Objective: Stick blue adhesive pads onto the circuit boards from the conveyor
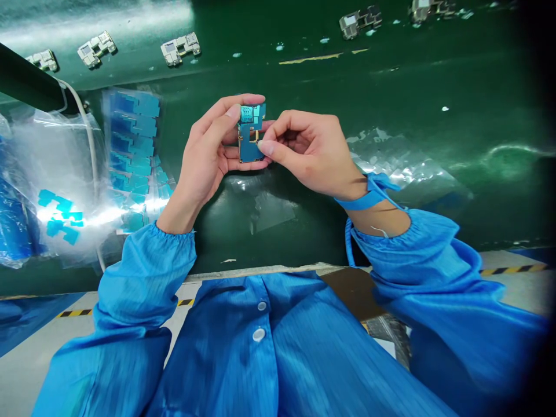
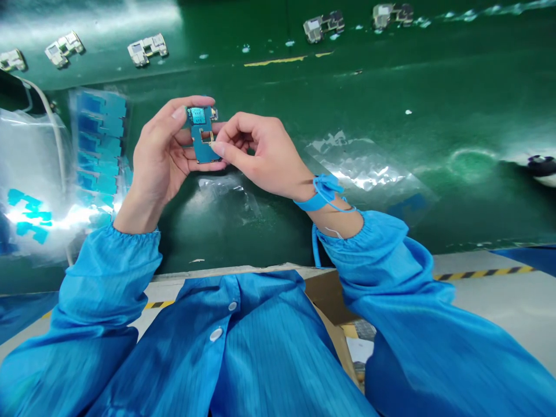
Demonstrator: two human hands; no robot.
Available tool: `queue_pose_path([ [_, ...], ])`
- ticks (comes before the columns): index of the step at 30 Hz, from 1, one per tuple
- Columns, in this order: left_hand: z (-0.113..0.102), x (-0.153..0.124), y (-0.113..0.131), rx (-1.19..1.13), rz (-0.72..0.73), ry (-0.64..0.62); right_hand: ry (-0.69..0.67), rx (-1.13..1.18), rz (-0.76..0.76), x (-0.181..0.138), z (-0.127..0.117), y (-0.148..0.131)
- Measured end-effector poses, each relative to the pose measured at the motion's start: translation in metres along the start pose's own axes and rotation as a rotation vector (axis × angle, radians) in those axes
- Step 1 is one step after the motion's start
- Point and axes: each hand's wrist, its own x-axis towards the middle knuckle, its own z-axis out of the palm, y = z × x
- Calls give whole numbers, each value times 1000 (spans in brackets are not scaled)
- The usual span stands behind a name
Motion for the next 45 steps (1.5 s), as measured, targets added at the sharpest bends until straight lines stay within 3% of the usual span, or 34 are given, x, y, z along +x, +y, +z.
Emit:
queue_pose_path([
  [8,1,-2,6,-2,-18,-5,14,-9,102,-1,0,-8],
  [18,1,-3,7,7,-25,4,7,5,41,-1,0,-6],
  [45,2,-2,6,-19,-21,-1,13,8,68,0,0,-2],
])
